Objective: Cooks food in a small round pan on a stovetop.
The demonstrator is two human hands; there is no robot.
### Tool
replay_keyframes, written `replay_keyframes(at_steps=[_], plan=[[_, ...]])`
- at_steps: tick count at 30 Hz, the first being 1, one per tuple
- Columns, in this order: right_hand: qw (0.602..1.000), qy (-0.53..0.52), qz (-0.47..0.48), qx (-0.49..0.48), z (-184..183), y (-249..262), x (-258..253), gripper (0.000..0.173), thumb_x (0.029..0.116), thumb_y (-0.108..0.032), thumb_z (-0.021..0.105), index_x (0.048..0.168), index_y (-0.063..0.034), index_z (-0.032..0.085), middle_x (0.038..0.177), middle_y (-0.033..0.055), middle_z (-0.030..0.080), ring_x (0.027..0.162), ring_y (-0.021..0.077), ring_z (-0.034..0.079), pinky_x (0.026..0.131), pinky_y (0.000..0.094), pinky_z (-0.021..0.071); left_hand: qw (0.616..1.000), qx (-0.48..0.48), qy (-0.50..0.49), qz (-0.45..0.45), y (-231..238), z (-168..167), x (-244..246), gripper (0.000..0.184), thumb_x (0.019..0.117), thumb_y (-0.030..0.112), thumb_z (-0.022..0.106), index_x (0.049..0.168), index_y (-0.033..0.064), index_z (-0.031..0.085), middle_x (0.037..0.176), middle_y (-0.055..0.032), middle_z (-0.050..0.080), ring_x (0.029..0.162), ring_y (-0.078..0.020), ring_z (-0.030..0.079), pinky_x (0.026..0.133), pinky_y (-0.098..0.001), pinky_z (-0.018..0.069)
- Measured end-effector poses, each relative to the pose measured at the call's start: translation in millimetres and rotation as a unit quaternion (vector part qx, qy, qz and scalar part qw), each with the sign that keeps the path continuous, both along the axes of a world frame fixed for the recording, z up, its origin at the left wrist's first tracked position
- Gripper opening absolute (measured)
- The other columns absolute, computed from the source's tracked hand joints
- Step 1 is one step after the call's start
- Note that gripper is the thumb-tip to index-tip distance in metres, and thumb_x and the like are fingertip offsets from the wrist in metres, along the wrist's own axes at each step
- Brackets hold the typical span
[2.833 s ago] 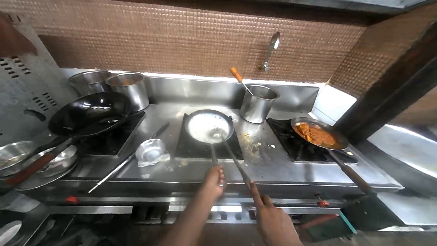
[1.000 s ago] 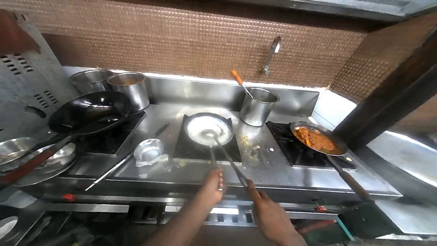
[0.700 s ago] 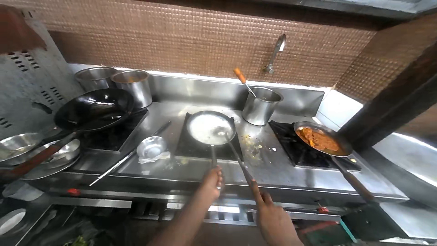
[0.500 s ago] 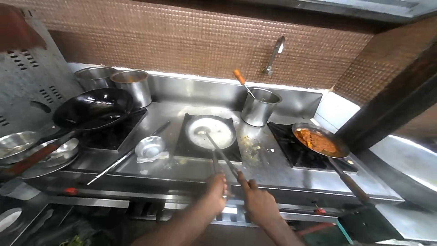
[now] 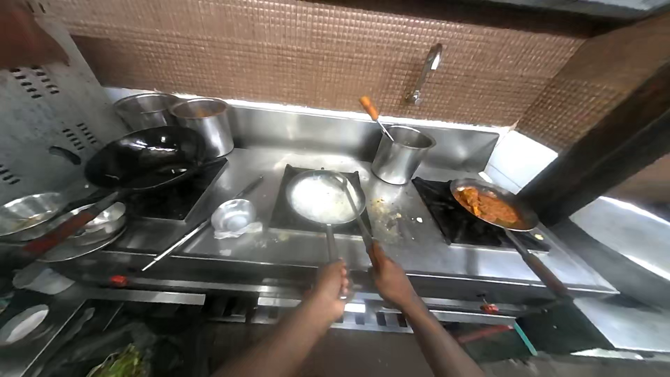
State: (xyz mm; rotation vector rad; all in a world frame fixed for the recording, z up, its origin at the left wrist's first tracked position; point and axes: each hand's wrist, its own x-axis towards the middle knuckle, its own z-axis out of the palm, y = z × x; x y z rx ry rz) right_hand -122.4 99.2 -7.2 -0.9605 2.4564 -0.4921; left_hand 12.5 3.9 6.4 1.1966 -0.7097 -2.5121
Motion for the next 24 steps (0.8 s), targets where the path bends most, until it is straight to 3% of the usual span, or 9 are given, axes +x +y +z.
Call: replay_keyframes(at_steps=[7,11,14,16,17,19,22,23,24], plan=[[0.947,0.255,0.136,0.144,5.8,26.8,16.0,0.074,0.0996,-0.008,0.048,0.165,-0.029,0.02,0.136,0.0236,0.056,0.082,0.0411,0.07,0.07,0.0567,0.0581,0.999,-0.004,0.024,-0.029,-50.5,-23.1,-3.3,0.015,0.1078,0.019,0.047,0.099,0.0081,0.053,0.061,0.0032,0.04,0.039,-0.0028,0.034,0.034,-0.0152,0.0329],[0.93,0.312,0.119,0.153,0.8,41.6,-27.5,0.079,0.0988,-0.004,0.05,0.165,-0.0322,0.019,0.133,0.0245,0.057,0.084,0.0426,0.07,0.07,0.0566,0.058,1.0,-0.005,0.013,-0.018,-28.3,-3.7,11.2,0.019,0.1102,0.02,0.044,0.099,0.0066,0.051,0.062,0.0028,0.04,0.038,-0.0032,0.032,0.034,-0.0159,0.0317],[0.982,0.132,0.061,0.121,4.3,41.8,-34.7,0.076,0.099,-0.016,0.052,0.165,-0.0293,0.017,0.132,0.0214,0.061,0.096,0.0402,0.07,0.081,0.059,0.057,1.0,-0.01,0.001,0.003,-19.5,-1.0,8.4,0.02,0.1101,0.019,0.044,0.097,0.0058,0.052,0.064,0.0018,0.042,0.039,-0.0036,0.033,0.034,-0.0161,0.032],[0.997,-0.074,-0.004,0.002,14.3,57.0,-16.9,0.077,0.102,-0.02,0.054,0.166,-0.0251,0.012,0.115,0.0171,0.064,0.073,0.0272,0.067,0.065,0.0458,0.0581,1.0,-0.009,0.012,0.002,-31.9,-12.3,-0.6,0.018,0.1095,0.018,0.045,0.099,0.0063,0.052,0.063,0.0022,0.042,0.039,-0.0034,0.033,0.035,-0.0158,0.0319],[0.976,-0.196,-0.046,-0.084,23.3,66.2,-4.2,0.076,0.1021,-0.018,0.055,0.165,-0.0254,0.013,0.105,0.0141,0.061,0.057,0.0207,0.06,0.05,0.0378,0.0547,1.0,-0.003,0.021,0.004,-36.3,-17.1,-5.7,0.017,0.1092,0.018,0.045,0.1,0.007,0.052,0.062,0.0027,0.041,0.039,-0.0033,0.033,0.035,-0.0156,0.0316],[0.869,-0.411,-0.129,-0.245,42.8,74.1,13.7,0.056,0.099,-0.009,0.053,0.151,-0.0211,0.037,0.089,0.0077,0.057,0.043,0.012,0.048,0.036,0.0271,0.0453,0.999,0.005,0.031,0.007,-32.6,-14.9,-11.2,0.016,0.1099,0.019,0.043,0.101,0.0079,0.05,0.062,0.0032,0.041,0.039,-0.0032,0.032,0.035,-0.0157,0.031],[0.669,-0.62,-0.182,-0.366,40.1,54.0,11.9,0.031,0.1038,-0.011,0.042,0.134,-0.0082,0.049,0.085,0.0061,0.062,0.041,0.0027,0.046,0.034,0.0159,0.0398,1.0,-0.006,0.002,0.011,-2.3,-0.9,-6.4,0.018,0.1103,0.02,0.044,0.099,0.0076,0.05,0.064,0.0021,0.041,0.04,-0.0044,0.034,0.036,-0.0172,0.0327],[0.653,-0.631,-0.185,-0.376,29.8,41.1,10.9,0.03,0.1042,-0.012,0.042,0.133,-0.0081,0.049,0.084,0.0062,0.063,0.041,0.0027,0.046,0.034,0.0159,0.0399,1.0,-0.014,-0.008,0.013,6.6,1.2,-3.4,0.019,0.1106,0.021,0.044,0.099,0.0075,0.05,0.065,0.0017,0.042,0.041,-0.0047,0.034,0.036,-0.0174,0.0332],[0.688,-0.598,-0.184,-0.369,18.0,29.9,12.3,0.033,0.1043,-0.011,0.043,0.137,-0.0103,0.048,0.084,0.0055,0.061,0.042,0.0035,0.045,0.034,0.0171,0.0389,1.0,-0.021,-0.016,0.015,12.7,1.5,-1.4,0.02,0.111,0.022,0.044,0.099,0.0069,0.05,0.067,0.0011,0.043,0.041,-0.0048,0.035,0.036,-0.0174,0.0333]])
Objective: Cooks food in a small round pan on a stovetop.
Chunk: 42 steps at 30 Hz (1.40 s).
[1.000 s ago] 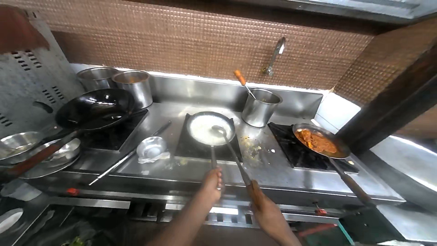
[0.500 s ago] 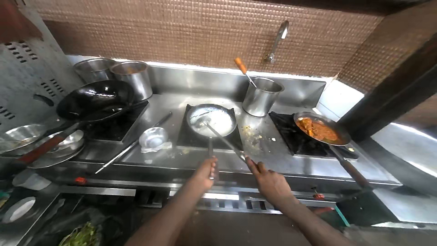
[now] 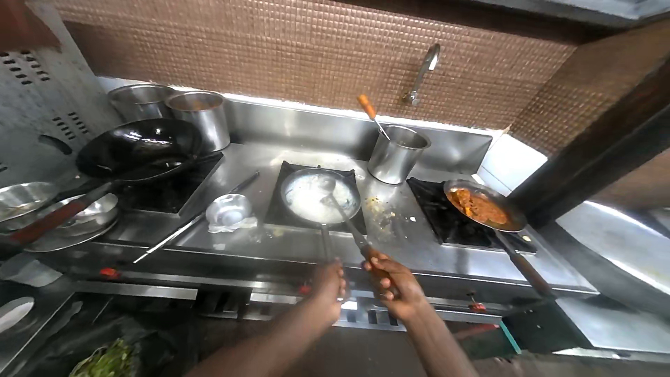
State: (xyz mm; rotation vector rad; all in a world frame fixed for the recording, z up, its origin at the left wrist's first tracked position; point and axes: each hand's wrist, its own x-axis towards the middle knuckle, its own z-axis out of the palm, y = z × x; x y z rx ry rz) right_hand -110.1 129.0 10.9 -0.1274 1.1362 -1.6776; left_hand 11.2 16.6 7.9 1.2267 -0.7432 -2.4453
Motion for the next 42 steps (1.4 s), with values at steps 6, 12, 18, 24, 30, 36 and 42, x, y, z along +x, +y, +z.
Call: replay_keyframes(at_steps=[6,12,18,24,30,36,42], plan=[[0.683,0.605,0.191,0.363,-24.2,32.5,28.8,0.083,0.0973,-0.022,0.058,0.167,-0.0234,0.013,0.131,0.0193,0.063,0.098,0.0356,0.071,0.085,0.0567,0.0573,1.0,0.002,0.027,-0.001,-44.1,-24.2,-21.4,0.016,0.1093,0.02,0.046,0.101,0.0072,0.052,0.067,0.0019,0.042,0.042,-0.0046,0.034,0.037,-0.0172,0.0335],[0.46,0.732,0.252,0.436,1.6,-1.3,22.6,0.079,0.0986,-0.013,0.05,0.166,-0.0343,0.015,0.135,0.0211,0.057,0.084,0.0396,0.071,0.071,0.0569,0.0584,1.0,-0.001,0.012,0.001,-17.0,-8.3,-7.2,0.021,0.1106,0.021,0.044,0.095,0.0079,0.05,0.062,0.0024,0.04,0.04,-0.0049,0.032,0.035,-0.0178,0.0314],[0.472,0.698,0.227,0.488,-12.3,-9.0,17.4,0.082,0.0987,-0.013,0.052,0.167,-0.0262,0.009,0.138,0.0235,0.055,0.091,0.0405,0.071,0.076,0.056,0.0593,1.0,-0.022,0.011,0.005,-27.4,-18.2,-13.3,0.021,0.1109,0.021,0.045,0.101,0.0049,0.052,0.069,-0.0004,0.046,0.042,-0.0053,0.036,0.036,-0.0177,0.0338],[0.49,0.72,0.225,0.437,2.3,34.4,43.8,0.078,0.0974,-0.018,0.054,0.166,-0.0308,0.019,0.128,0.0197,0.063,0.081,0.0383,0.071,0.07,0.056,0.0586,0.999,0.016,0.039,-0.002,-45.3,-18.5,-22.6,0.017,0.1092,0.019,0.045,0.097,0.0089,0.049,0.062,0.0031,0.039,0.039,-0.0044,0.032,0.035,-0.017,0.0315],[0.524,0.677,0.231,0.462,-10.1,-18.6,15.8,0.078,0.0992,-0.018,0.05,0.166,-0.0327,0.013,0.135,0.0195,0.059,0.096,0.0389,0.071,0.08,0.0566,0.0583,1.0,-0.011,-0.002,-0.003,-3.9,0.4,0.5,0.025,0.1119,0.023,0.042,0.095,0.0065,0.05,0.065,0.0012,0.043,0.041,-0.0048,0.035,0.035,-0.0173,0.0321],[0.551,0.672,0.212,0.446,3.4,42.0,59.1,0.081,0.097,-0.02,0.057,0.167,-0.0265,0.016,0.13,0.0215,0.062,0.086,0.04,0.071,0.074,0.0583,0.0584,0.998,0.026,0.05,0.001,-57.6,-31.4,-27.0,0.013,0.1084,0.018,0.047,0.101,0.0082,0.052,0.064,0.0028,0.041,0.04,-0.0041,0.034,0.035,-0.0169,0.0327],[0.616,0.651,0.23,0.379,-5.3,-7.5,15.4,0.071,0.1015,-0.025,0.051,0.165,-0.0307,0.02,0.13,0.0181,0.064,0.107,0.0385,0.068,0.09,0.0602,0.0546,1.0,-0.001,0.007,-0.008,-6.9,-4.3,-5.0,0.024,0.1115,0.023,0.043,0.095,0.0074,0.05,0.064,0.0012,0.043,0.041,-0.0054,0.036,0.036,-0.0178,0.0336]])
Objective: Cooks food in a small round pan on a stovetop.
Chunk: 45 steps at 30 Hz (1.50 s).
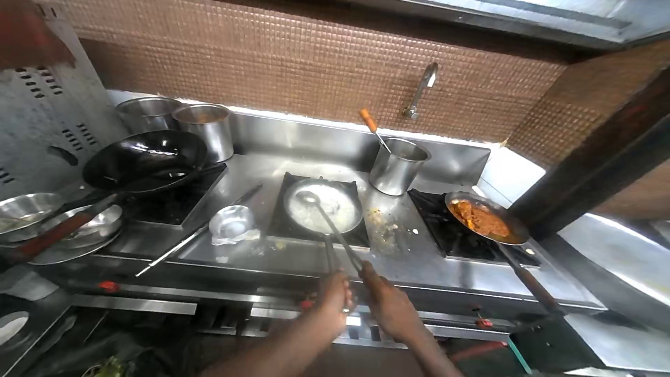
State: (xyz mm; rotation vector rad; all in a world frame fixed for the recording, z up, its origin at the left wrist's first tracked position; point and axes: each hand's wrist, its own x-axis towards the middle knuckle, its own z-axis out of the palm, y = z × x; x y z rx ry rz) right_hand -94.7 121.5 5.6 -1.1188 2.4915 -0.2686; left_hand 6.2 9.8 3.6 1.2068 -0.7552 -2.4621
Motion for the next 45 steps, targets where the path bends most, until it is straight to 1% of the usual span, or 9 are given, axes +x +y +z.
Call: replay_keyframes(at_steps=[2,4,7,12,18,25,30,36,45], plan=[[0.992,-0.095,-0.052,-0.058,-7.5,-4.7,-8.4,0.075,0.1008,-0.023,0.055,0.166,-0.0265,0.018,0.127,0.0177,0.066,0.107,0.0345,0.068,0.092,0.0574,0.0538,1.0,-0.01,-0.007,0.003,1.6,2.8,0.9,0.025,0.1118,0.023,0.042,0.095,0.0066,0.05,0.066,0.0002,0.044,0.041,-0.0056,0.036,0.036,-0.0176,0.0337],[0.96,-0.213,-0.121,-0.135,-14.6,11.1,1.0,0.08,0.0995,-0.021,0.058,0.166,-0.025,0.013,0.108,0.015,0.066,0.07,0.0248,0.065,0.062,0.0456,0.0564,1.0,-0.015,-0.004,0.005,-13.6,-6.6,-7.1,0.023,0.1113,0.023,0.044,0.099,0.0055,0.052,0.068,0.0,0.044,0.042,-0.0056,0.037,0.036,-0.0179,0.0345],[0.823,-0.448,-0.199,-0.286,0.0,41.4,27.3,0.075,0.0974,-0.01,0.056,0.163,-0.0232,0.021,0.088,0.0088,0.056,0.043,0.0145,0.047,0.036,0.0315,0.0458,0.999,0.017,0.028,0.011,-37.9,-22.7,-20.3,0.018,0.1098,0.021,0.045,0.1,0.008,0.052,0.065,0.0024,0.041,0.041,-0.005,0.034,0.036,-0.0174,0.0334],[0.584,-0.667,-0.237,-0.397,-1.5,9.5,1.5,0.034,0.1039,-0.011,0.041,0.137,-0.0098,0.046,0.084,0.0055,0.062,0.041,0.0024,0.045,0.034,0.0158,0.039,1.0,-0.007,0.002,0.0,1.4,-3.1,-4.8,0.02,0.1115,0.023,0.043,0.101,0.0072,0.05,0.067,0.0008,0.043,0.042,-0.0057,0.035,0.037,-0.0182,0.0336],[0.899,-0.347,-0.164,-0.21,-25.3,30.0,21.6,0.084,0.0994,-0.017,0.058,0.166,-0.028,0.008,0.097,0.0127,0.062,0.05,0.0195,0.054,0.045,0.0386,0.0506,1.0,-0.004,0.014,0.005,-22.2,-12.5,-12.9,0.019,0.1109,0.022,0.044,0.105,0.0062,0.052,0.069,0.0004,0.045,0.042,-0.0057,0.036,0.037,-0.0181,0.035],[0.741,-0.554,-0.179,-0.335,-23.1,10.6,0.5,0.058,0.0985,-0.01,0.051,0.155,-0.0162,0.038,0.087,0.0064,0.059,0.044,0.0091,0.045,0.036,0.0241,0.0402,1.0,0.001,0.005,0.009,7.9,2.0,-0.3,0.02,0.1113,0.021,0.043,0.102,0.006,0.05,0.069,0.0,0.045,0.042,-0.0056,0.035,0.037,-0.0181,0.0344],[0.925,-0.296,-0.142,-0.193,-36.7,26.0,7.0,0.083,0.0987,-0.02,0.059,0.166,-0.0289,0.011,0.102,0.0141,0.064,0.057,0.0226,0.059,0.051,0.0425,0.053,1.0,0.001,0.012,0.012,-21.7,-14.1,-10.2,0.019,0.1105,0.022,0.045,0.104,0.0057,0.053,0.07,0.0002,0.046,0.042,-0.0048,0.036,0.036,-0.0174,0.0335],[0.992,-0.098,-0.005,-0.073,-9.2,45.5,5.5,0.079,0.0975,-0.022,0.058,0.166,-0.0254,0.018,0.133,0.0161,0.065,0.109,0.0334,0.068,0.094,0.0577,0.0536,0.999,0.029,0.021,0.017,-7.4,1.7,-8.6,0.019,0.1102,0.02,0.044,0.097,0.0084,0.05,0.062,0.0027,0.04,0.039,-0.0045,0.032,0.035,-0.0173,0.032],[0.993,0.107,-0.019,0.04,-7.4,49.0,17.7,0.081,0.0957,-0.018,0.057,0.166,-0.0265,0.019,0.132,0.0195,0.061,0.084,0.0377,0.072,0.073,0.0548,0.0593,0.999,0.019,0.025,0.029,-25.9,-20.3,-22.7,0.018,0.1096,0.02,0.045,0.098,0.0076,0.052,0.065,0.0018,0.043,0.04,-0.0045,0.034,0.035,-0.017,0.0327]])
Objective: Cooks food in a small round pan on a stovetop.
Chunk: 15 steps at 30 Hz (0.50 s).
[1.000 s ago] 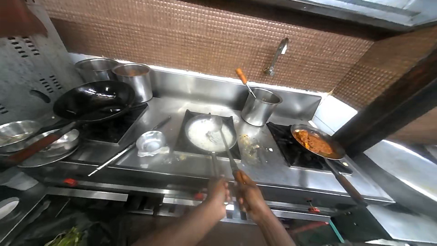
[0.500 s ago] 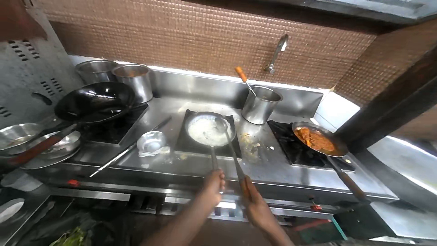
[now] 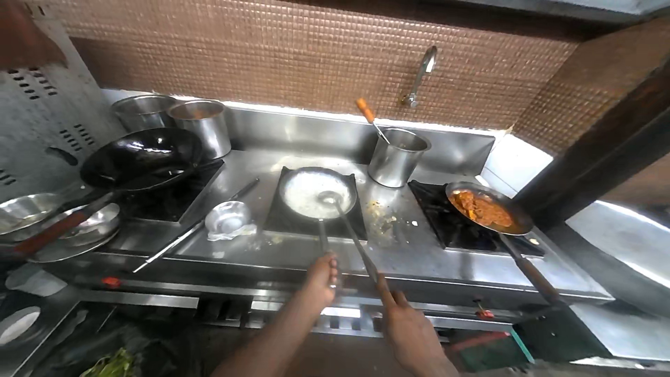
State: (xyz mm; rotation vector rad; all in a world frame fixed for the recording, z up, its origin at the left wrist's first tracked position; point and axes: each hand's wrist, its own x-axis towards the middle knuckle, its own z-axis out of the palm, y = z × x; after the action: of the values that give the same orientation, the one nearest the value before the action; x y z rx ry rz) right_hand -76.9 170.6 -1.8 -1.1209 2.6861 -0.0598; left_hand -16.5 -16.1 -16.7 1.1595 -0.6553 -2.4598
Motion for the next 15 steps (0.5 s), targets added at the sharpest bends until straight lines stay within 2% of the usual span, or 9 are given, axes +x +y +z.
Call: replay_keyframes(at_steps=[2,5,7,10,12,13,14,15], plan=[[0.999,0.021,0.024,-0.018,2.1,12.5,4.0,0.077,0.0954,-0.017,0.057,0.165,-0.0288,0.025,0.126,0.0193,0.064,0.077,0.0365,0.071,0.067,0.0546,0.0592,1.0,0.015,0.008,0.011,-3.8,1.6,-5.8,0.017,0.109,0.019,0.045,0.098,0.008,0.051,0.063,0.0026,0.041,0.039,-0.0042,0.032,0.034,-0.0166,0.0319],[0.999,0.004,0.048,0.001,5.7,-10.5,-14.9,0.074,0.0981,-0.018,0.052,0.165,-0.0337,0.023,0.131,0.0195,0.062,0.084,0.0379,0.071,0.072,0.0565,0.0582,1.0,-0.002,-0.019,0.001,28.6,16.7,2.5,0.02,0.1107,0.022,0.043,0.099,0.0078,0.05,0.064,0.0016,0.042,0.039,-0.0052,0.033,0.035,-0.0179,0.0326],[0.999,0.0,0.041,0.009,-1.5,-30.3,-27.3,0.073,0.0993,-0.018,0.049,0.165,-0.033,0.02,0.133,0.0185,0.06,0.088,0.038,0.071,0.075,0.0567,0.0583,0.999,-0.015,-0.035,-0.006,44.5,22.6,9.2,0.02,0.1114,0.023,0.042,0.102,0.0065,0.05,0.067,0.0003,0.045,0.041,-0.0055,0.036,0.035,-0.0179,0.0341],[1.0,-0.013,0.004,0.012,-4.9,-30.4,-22.9,0.077,0.0986,-0.017,0.05,0.166,-0.0286,0.016,0.136,0.0195,0.058,0.092,0.0381,0.071,0.078,0.0558,0.0587,0.999,-0.024,-0.03,0.0,23.2,15.7,1.9,0.017,0.1101,0.02,0.044,0.105,0.0051,0.052,0.07,-0.0004,0.047,0.042,-0.0056,0.037,0.036,-0.0179,0.0346],[0.995,-0.09,-0.012,-0.027,-0.4,-8.1,-20.4,0.079,0.0983,-0.019,0.053,0.166,-0.0263,0.014,0.135,0.0182,0.06,0.095,0.0357,0.071,0.081,0.054,0.0585,1.0,-0.006,-0.013,0.016,3.6,4.2,-5.8,0.014,0.1081,0.018,0.048,0.102,0.0066,0.053,0.065,0.0015,0.043,0.04,-0.0048,0.034,0.035,-0.017,0.0335],[0.982,-0.169,-0.021,-0.086,2.5,4.3,-26.5,0.078,0.0981,-0.019,0.055,0.166,-0.0259,0.018,0.13,0.0149,0.064,0.091,0.0313,0.071,0.078,0.0505,0.0589,1.0,0.003,-0.007,0.026,1.4,5.2,-7.7,0.015,0.1079,0.019,0.048,0.099,0.007,0.053,0.063,0.0022,0.041,0.038,-0.0043,0.032,0.034,-0.0165,0.0327],[0.945,-0.276,-0.04,-0.172,2.9,14.0,-36.1,0.076,0.0972,-0.018,0.058,0.165,-0.0251,0.024,0.117,0.0123,0.067,0.074,0.0256,0.067,0.064,0.0444,0.0576,1.0,0.008,-0.004,0.028,5.5,10.7,-7.9,0.017,0.1084,0.019,0.047,0.097,0.0072,0.052,0.062,0.0025,0.041,0.038,-0.0041,0.032,0.034,-0.0164,0.0323],[0.882,-0.387,-0.06,-0.263,0.4,19.5,-44.0,0.075,0.0958,-0.014,0.061,0.163,-0.0216,0.029,0.103,0.0112,0.065,0.056,0.0198,0.057,0.047,0.0368,0.0517,1.0,0.01,-0.007,0.022,14.6,18.3,-6.9,0.019,0.1093,0.02,0.045,0.096,0.0078,0.05,0.061,0.0027,0.04,0.037,-0.0041,0.032,0.034,-0.0165,0.0324]])
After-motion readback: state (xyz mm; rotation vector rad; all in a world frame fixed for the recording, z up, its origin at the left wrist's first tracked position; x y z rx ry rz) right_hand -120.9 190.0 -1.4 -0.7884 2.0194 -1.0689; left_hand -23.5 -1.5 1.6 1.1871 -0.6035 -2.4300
